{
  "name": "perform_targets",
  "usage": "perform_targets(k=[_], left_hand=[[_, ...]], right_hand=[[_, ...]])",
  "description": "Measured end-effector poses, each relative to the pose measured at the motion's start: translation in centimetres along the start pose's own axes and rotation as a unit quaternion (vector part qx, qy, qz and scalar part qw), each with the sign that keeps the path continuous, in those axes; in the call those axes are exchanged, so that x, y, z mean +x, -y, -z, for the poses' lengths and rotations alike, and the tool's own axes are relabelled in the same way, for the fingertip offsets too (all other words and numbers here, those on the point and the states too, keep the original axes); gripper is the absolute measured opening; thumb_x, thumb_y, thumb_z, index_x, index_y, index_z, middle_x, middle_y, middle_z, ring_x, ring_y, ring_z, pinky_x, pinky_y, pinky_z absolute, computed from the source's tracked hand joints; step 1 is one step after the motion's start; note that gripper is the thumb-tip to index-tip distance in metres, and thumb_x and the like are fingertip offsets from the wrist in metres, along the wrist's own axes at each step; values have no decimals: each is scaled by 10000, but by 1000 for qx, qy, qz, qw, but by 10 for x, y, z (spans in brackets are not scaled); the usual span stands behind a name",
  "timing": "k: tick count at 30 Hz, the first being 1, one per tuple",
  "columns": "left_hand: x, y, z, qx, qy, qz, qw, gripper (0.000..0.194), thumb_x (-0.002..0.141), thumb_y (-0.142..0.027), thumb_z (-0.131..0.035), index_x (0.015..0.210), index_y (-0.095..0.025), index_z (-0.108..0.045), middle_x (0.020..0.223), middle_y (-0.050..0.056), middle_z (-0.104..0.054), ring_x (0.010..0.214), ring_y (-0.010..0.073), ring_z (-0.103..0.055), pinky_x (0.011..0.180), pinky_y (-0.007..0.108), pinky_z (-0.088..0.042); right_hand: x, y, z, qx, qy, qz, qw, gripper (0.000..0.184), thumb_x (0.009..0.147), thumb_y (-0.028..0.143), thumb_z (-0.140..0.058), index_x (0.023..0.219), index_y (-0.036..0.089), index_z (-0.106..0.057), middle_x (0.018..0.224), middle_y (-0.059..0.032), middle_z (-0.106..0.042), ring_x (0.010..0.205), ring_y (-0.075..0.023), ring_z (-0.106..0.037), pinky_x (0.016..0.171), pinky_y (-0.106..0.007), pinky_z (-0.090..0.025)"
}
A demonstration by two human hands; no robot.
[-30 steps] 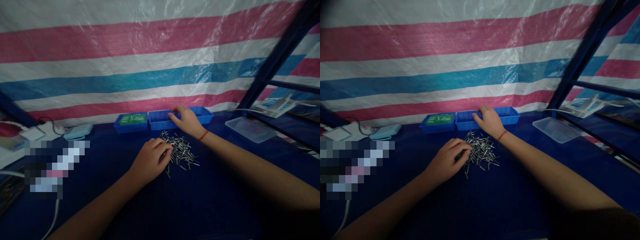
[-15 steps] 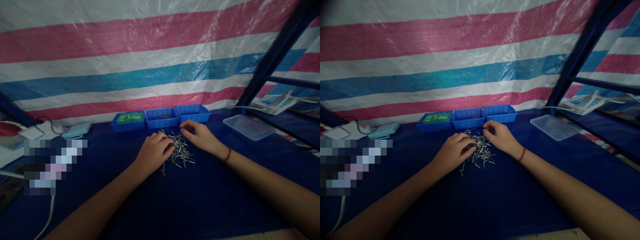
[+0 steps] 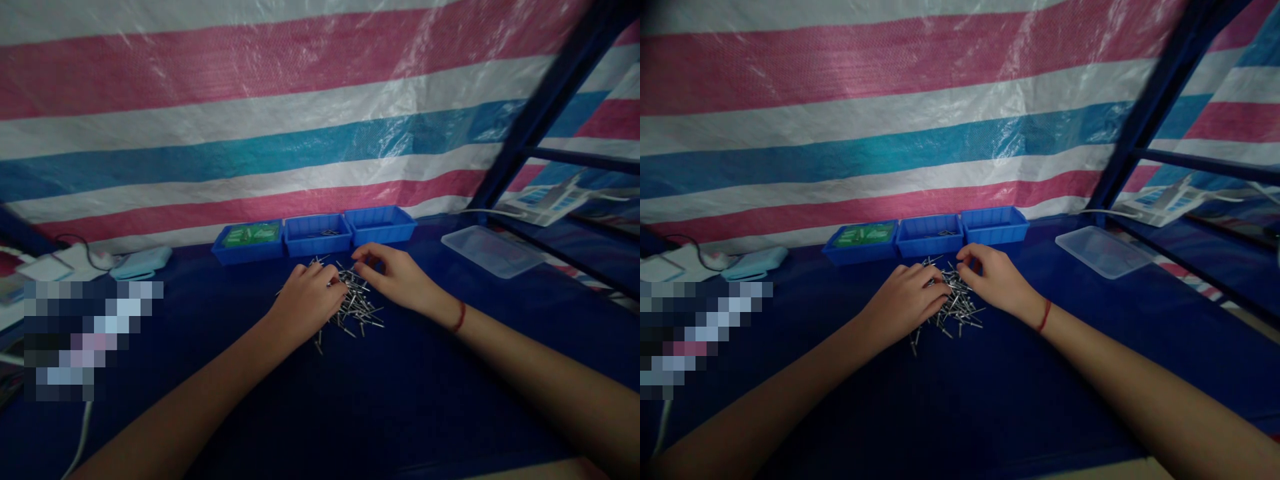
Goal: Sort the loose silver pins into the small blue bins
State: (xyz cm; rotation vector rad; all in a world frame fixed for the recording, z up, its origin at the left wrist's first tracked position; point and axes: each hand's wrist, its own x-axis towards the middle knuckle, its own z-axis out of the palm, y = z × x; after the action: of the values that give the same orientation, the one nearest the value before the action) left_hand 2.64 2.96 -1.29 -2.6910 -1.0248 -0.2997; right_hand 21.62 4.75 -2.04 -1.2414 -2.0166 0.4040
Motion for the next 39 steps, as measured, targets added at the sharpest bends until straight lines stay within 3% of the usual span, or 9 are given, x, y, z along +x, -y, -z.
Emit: perform_targets(k=[11, 17, 29, 39], left_hand=[[-2, -5, 1, -15, 1, 37, 999, 117, 870, -214, -506, 880, -163, -611, 962, 60, -566, 850, 208, -516, 665, 319, -391], [-4, -9, 1, 4, 8, 64, 998, 179, 915, -216, -431, 872, -151, -593, 955, 67, -571, 857, 217, -522, 672, 332, -397], [-3, -8, -1, 17, -8, 54, 998, 137, 889, -210, -492, 878, -188, -626, 880, 43, -600, 826, 220, -541, 662, 334, -358], [1, -9, 7, 26, -1, 34, 999, 94, 835, -173, -556, 883, -192, -635, 901, 46, -613, 843, 234, -544, 667, 342, -344]], right_hand=[[-3, 3, -3, 11, 18, 9, 1000, 165, 809, 238, -515, 913, 167, -620, 817, -34, -668, 668, -137, -596, 583, -264, -444], [-4, 9, -2, 12, 24, 9, 1000, 165, 811, 241, -514, 903, 159, -625, 752, -17, -648, 592, -114, -552, 553, -249, -424], [-6, 13, -2, 28, 39, 21, 999, 133, 807, 209, -509, 868, 169, -620, 795, -19, -662, 672, -129, -582, 596, -256, -438], [-6, 15, -2, 26, 52, 29, 998, 142, 807, 197, -498, 865, 169, -625, 803, -19, -660, 683, -127, -581, 619, -264, -447]])
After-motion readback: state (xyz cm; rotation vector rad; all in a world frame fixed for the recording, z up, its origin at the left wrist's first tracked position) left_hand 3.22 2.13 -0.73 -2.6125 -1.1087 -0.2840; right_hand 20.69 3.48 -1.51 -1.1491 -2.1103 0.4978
